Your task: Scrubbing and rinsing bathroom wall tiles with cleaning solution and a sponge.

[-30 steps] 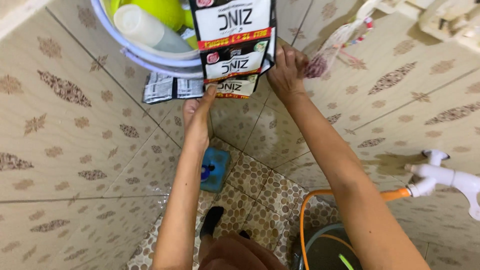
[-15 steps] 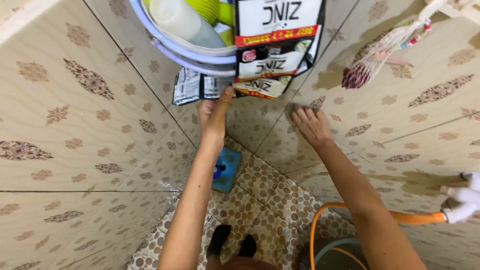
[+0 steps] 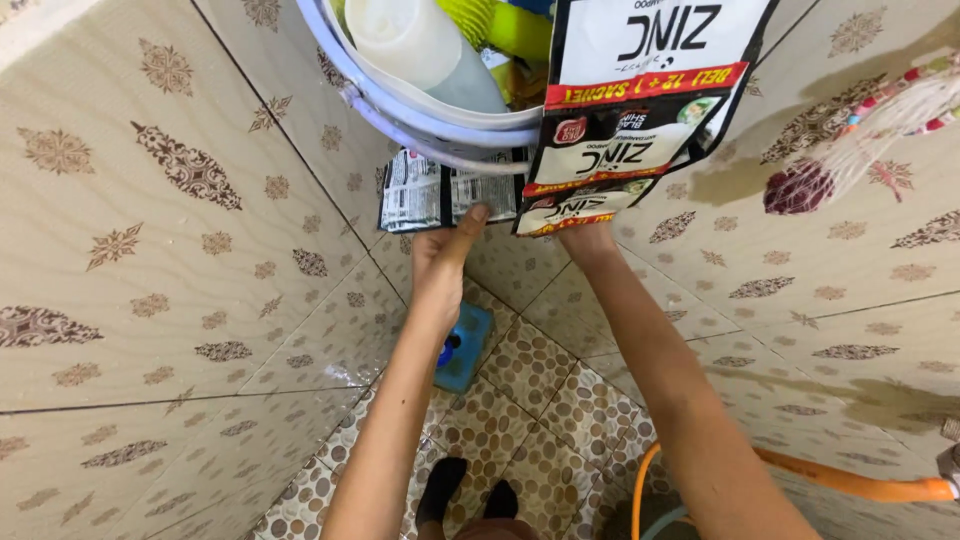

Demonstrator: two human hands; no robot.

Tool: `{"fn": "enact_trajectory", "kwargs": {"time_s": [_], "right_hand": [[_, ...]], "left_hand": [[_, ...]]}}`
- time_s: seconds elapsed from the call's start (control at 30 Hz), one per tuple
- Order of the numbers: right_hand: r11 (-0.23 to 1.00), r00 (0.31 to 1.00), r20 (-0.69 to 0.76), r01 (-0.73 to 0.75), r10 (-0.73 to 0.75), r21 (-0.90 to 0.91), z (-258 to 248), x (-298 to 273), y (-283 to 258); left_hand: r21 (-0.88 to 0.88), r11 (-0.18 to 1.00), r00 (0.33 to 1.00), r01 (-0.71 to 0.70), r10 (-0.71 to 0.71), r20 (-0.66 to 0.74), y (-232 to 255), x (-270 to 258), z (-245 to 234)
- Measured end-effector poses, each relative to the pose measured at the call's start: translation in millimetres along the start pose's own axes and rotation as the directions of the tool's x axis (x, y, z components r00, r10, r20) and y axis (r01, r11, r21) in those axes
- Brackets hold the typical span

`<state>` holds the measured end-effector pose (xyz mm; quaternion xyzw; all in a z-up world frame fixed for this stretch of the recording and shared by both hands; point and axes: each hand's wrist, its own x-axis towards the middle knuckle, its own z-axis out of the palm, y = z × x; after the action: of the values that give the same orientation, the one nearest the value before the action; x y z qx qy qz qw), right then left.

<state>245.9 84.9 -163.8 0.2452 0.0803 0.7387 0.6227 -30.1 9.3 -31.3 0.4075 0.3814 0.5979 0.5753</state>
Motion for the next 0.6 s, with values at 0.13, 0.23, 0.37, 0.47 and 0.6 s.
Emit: {"fn": "enact_trajectory", "kwargs": {"time_s": [0.13,0.23,0.37,0.47,0.6], "right_hand": [[-0.393,0.930,-0.364,0.356,0.059,0.848,22.6,-76.6,-26.1],[-0.470,0.923,-0.370,0.280,-0.109,0.837,63.1,-85.1,-36.7],[-0.582,0.988,0.103,-0.016,0.118,0.813,129.9,-93.9,-20.4],[-0.645,0.803,0.431,-0.078,0.411,0.760,123.1,-99.4,-45.5],[-0.553,0.859,0.367,-0.122,0.357,0.824,64.8,-141.3,-84.1]], "left_hand": [[-0.051,0.996,0.997,0.076,-0.075,0.022,25.7,-5.1,18.6],[0.041,0.983,0.984,0.178,-0.177,-0.010,-96.0,7.5,-18.2],[-0.101,0.990,0.992,0.099,-0.090,0.084,-133.2,10.4,-9.2],[-0.129,0.987,0.990,0.093,-0.078,0.120,-133.5,4.7,-1.6],[-0.082,0.971,0.966,0.224,-0.210,0.150,-53.0,-22.1,40.5]]}}
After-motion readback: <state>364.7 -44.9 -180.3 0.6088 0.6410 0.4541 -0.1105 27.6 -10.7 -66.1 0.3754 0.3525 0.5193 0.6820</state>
